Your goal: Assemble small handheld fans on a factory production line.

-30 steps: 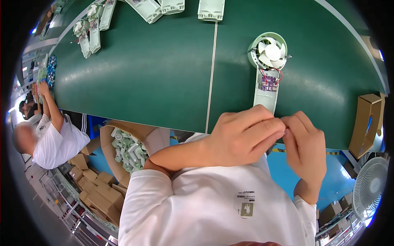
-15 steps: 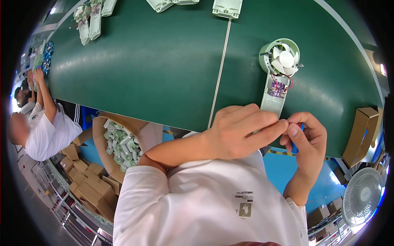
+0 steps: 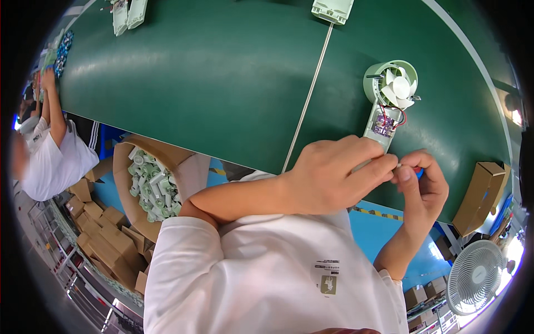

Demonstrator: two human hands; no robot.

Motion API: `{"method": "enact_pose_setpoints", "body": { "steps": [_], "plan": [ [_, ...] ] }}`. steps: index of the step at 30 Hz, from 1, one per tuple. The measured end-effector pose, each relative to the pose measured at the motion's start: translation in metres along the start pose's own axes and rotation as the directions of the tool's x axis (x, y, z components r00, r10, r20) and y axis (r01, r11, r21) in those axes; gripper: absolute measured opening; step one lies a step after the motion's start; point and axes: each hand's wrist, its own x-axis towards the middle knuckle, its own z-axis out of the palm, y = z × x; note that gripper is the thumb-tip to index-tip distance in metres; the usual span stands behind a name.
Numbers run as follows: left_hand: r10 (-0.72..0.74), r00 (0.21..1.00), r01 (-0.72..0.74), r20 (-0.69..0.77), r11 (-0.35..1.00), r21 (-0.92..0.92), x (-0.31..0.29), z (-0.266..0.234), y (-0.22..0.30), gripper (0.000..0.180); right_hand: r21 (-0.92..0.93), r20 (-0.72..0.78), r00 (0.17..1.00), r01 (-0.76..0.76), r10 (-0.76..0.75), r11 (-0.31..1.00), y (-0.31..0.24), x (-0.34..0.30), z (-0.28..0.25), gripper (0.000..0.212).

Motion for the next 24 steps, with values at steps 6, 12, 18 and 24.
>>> {"method": "enact_pose_setpoints", "body": {
  "steps": [6, 12, 18, 24],
  "plan": [
    [0.027, 0.961, -0.1, 0.274, 0.961, 0.256, -0.006, -0.009, 0.0, 0.03, -0.478, 0.085, 0.887, 0.435, -0.453, 0.763, 0.014, 0.028, -0.003, 0.012],
    [0.039, 0.971, -0.088, 0.234, 0.975, 0.203, -0.015, 0.0, -0.007, 0.027, -0.555, 0.166, 0.851, 0.498, -0.498, 0.667, 0.02, 0.035, 0.003, 0.014],
    [0.016, 0.963, -0.056, 0.268, 0.988, 0.142, -0.014, -0.001, -0.005, 0.021, -0.65, 0.221, 0.792, 0.555, -0.569, 0.52, 0.018, 0.036, 0.002, 0.017],
    [0.024, 0.959, -0.066, 0.281, 0.988, 0.14, -0.014, -0.001, -0.005, 0.022, -0.748, 0.287, 0.767, 0.553, -0.573, 0.366, 0.008, 0.03, 0.007, 0.014]
  ]
}}
